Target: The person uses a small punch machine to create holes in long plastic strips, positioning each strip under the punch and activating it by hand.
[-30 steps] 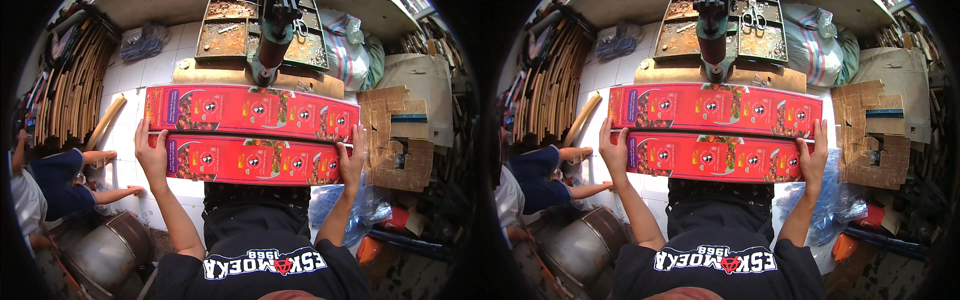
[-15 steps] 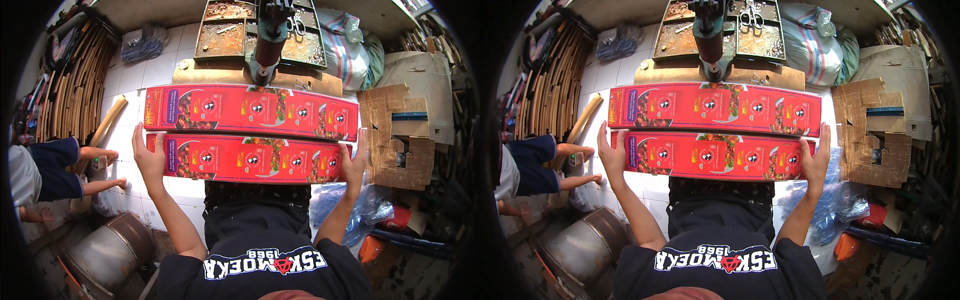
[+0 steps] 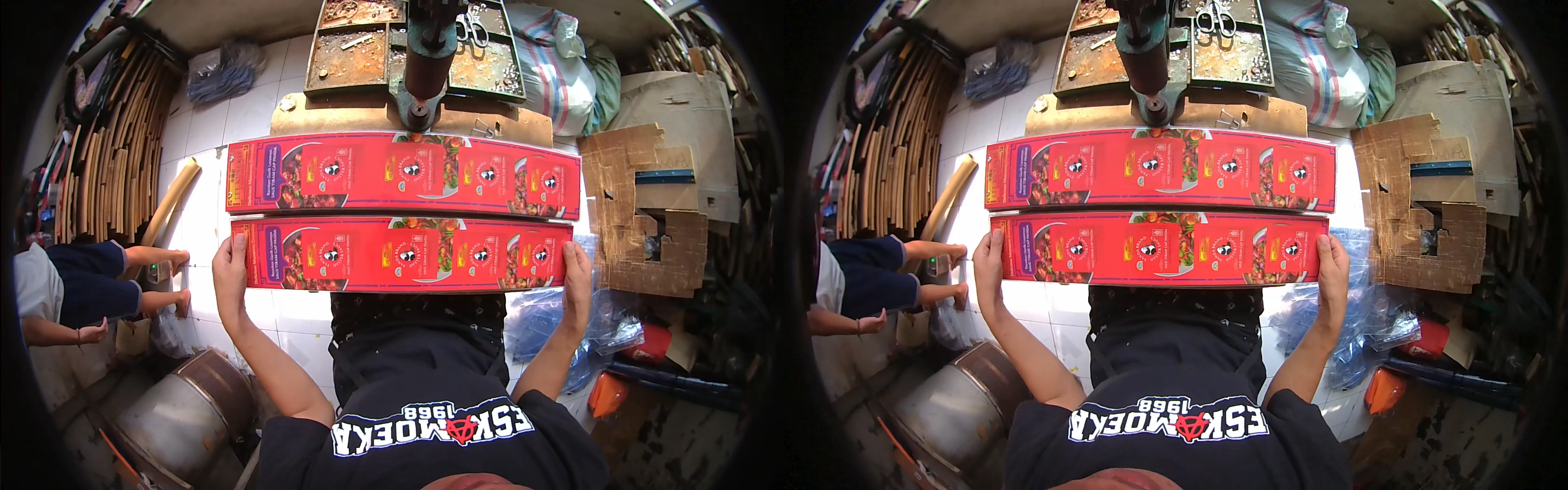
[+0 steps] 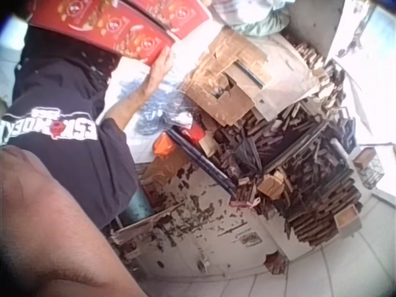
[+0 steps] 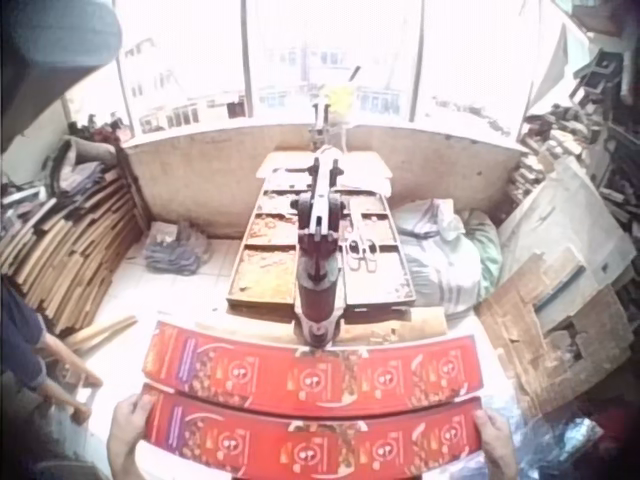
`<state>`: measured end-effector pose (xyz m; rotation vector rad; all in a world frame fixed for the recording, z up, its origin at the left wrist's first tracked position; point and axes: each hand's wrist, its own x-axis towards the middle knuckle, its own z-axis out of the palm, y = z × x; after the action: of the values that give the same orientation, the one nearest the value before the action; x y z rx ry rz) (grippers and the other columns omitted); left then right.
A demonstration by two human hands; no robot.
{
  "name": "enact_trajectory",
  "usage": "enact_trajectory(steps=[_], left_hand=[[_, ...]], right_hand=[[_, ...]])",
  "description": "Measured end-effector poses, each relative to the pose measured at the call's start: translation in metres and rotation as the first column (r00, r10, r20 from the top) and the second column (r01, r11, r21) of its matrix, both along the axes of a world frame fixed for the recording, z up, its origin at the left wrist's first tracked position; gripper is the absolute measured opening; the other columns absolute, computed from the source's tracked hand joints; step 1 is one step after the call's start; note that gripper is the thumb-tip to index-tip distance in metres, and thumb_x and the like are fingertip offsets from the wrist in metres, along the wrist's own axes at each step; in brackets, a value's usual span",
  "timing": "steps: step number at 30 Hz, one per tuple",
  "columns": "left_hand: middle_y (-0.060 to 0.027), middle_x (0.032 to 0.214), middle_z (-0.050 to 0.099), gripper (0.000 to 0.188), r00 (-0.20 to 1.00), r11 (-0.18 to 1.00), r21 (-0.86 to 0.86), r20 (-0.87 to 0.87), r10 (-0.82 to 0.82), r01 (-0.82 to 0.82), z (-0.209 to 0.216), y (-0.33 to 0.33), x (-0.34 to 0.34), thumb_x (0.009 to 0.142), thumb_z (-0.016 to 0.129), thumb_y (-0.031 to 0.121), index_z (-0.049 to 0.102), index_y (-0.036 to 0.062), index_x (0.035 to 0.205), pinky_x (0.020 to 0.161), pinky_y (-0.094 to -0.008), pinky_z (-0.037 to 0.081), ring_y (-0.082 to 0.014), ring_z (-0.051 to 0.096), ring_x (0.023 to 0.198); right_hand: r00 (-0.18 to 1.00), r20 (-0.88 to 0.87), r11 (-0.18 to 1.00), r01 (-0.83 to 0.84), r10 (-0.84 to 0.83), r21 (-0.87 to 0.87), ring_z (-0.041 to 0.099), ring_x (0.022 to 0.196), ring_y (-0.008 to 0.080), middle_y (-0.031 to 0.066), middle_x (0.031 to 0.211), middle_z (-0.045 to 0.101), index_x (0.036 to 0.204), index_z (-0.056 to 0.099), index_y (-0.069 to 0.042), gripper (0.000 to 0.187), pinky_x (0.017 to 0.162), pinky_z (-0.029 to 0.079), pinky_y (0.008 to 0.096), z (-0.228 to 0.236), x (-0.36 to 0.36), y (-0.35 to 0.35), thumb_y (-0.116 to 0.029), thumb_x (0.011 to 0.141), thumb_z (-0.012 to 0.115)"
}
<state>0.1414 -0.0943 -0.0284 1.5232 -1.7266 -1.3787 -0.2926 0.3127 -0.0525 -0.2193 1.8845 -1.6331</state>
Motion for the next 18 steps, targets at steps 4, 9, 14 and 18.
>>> enact_trajectory(steps=[4,9,14,18], left_hand=[[-0.0052,0.092,0.069,0.041,1.000,1.000,-0.004,-0.022,-0.003,0.003,0.001,0.003,0.000,0.104,0.053,0.034,0.065,-0.0050,0.108,0.074,-0.0239,0.048,-0.0076,0.058,0.079],[-0.0061,0.092,0.068,0.041,0.999,1.000,-0.027,0.044,0.016,-0.015,0.004,0.004,-0.003,0.104,0.054,0.034,0.065,-0.0055,0.111,0.076,-0.0250,0.048,-0.0095,0.059,0.082],[-0.0191,0.117,0.063,0.045,0.869,0.865,-0.501,0.417,0.266,-0.024,0.006,0.013,-0.012,0.102,0.056,0.034,0.058,-0.0050,0.125,0.096,-0.0394,0.047,-0.0272,0.061,0.109],[-0.0202,0.128,0.056,0.044,0.929,0.697,-0.717,0.237,0.284,-0.030,0.039,0.038,-0.058,0.096,0.065,0.026,0.057,-0.0019,0.129,0.105,-0.0454,0.041,-0.0349,0.054,0.122]], right_hand=[[1.000,0.011,0.999,0.029,-0.029,-0.033,0.063,0.088,0.0074,0.0050,0.101,0.070,0.112,0.063,-0.001,0.032,0.083,0.050,0.0249,-0.001,0.000,-0.003,-0.030,0.105,0.053],[1.000,-0.019,1.000,0.014,-0.013,0.011,0.063,0.089,0.0084,0.0056,0.102,0.070,0.111,0.064,0.000,0.031,0.083,0.050,0.0244,-0.004,-0.002,0.001,-0.028,0.104,0.053],[0.815,-0.578,0.901,0.232,0.025,0.367,0.065,0.095,0.0145,0.0119,0.110,0.069,0.119,0.064,0.004,0.034,0.085,0.050,0.0279,0.013,0.001,-0.013,-0.025,0.101,0.058],[0.683,-0.730,0.904,0.311,0.002,0.293,0.065,0.098,0.0181,0.0143,0.113,0.069,0.124,0.064,0.000,0.034,0.085,0.051,0.0322,0.052,-0.007,-0.040,-0.019,0.096,0.063]])
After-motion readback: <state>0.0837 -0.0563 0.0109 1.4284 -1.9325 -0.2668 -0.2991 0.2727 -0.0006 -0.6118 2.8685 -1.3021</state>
